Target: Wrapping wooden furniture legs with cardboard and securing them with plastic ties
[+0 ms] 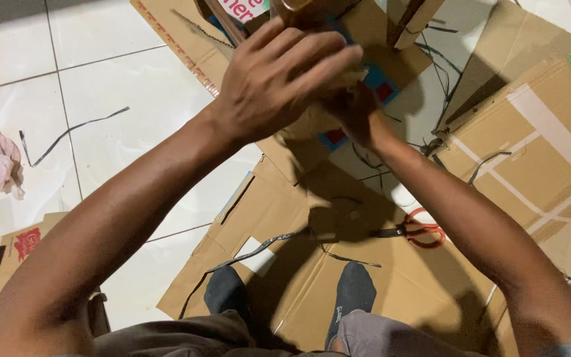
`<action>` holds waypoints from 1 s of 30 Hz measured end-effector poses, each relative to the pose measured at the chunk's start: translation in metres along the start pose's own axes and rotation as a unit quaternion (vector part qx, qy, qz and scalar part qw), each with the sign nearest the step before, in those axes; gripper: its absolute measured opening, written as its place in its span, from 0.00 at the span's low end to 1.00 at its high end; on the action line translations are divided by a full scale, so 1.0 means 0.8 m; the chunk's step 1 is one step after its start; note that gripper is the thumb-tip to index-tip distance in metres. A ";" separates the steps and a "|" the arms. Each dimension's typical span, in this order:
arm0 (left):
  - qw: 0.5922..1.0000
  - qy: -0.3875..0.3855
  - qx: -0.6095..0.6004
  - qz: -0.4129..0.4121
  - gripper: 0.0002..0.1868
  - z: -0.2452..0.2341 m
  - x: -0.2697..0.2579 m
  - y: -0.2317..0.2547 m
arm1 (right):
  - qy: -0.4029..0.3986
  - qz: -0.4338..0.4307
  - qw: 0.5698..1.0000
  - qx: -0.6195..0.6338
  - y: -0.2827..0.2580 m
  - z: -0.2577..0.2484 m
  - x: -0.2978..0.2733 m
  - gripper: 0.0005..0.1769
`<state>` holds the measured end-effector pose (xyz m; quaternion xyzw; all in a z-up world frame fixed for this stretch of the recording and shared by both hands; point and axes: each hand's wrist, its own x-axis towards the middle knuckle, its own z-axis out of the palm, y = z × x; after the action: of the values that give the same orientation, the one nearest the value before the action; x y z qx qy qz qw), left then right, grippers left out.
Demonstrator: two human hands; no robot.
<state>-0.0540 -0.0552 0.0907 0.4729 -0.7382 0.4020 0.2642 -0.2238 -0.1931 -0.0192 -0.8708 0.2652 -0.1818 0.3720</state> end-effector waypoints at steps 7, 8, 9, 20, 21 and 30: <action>0.953 0.006 -0.134 -0.273 0.29 0.013 -0.117 0.041 | -0.018 -0.008 0.984 0.178 0.012 0.026 0.036 0.13; 0.894 -0.010 -0.159 -0.419 0.44 0.016 -0.128 0.051 | 0.007 0.030 0.973 0.228 0.012 0.031 0.038 0.36; 0.894 -0.012 -0.158 -0.420 0.44 0.026 -0.130 0.051 | 0.007 0.030 0.973 0.230 0.040 0.039 0.043 0.36; 0.765 0.065 -0.328 -0.550 0.58 0.135 -0.090 0.058 | 0.212 -0.066 0.971 0.092 0.039 0.043 0.015 0.55; 0.764 0.065 -0.329 -0.550 0.58 0.142 -0.096 0.059 | 0.211 -0.065 0.971 0.091 0.023 0.035 0.010 0.55; 0.809 0.049 -0.268 -0.522 0.55 0.139 -0.115 0.073 | 0.114 -0.133 0.966 0.189 -0.008 0.018 0.031 0.22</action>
<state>-0.0702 -0.0909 -0.0602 0.6768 -0.4449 0.0131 0.5864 -0.1949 -0.1963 -0.0213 -0.7856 0.1480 -0.3745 0.4699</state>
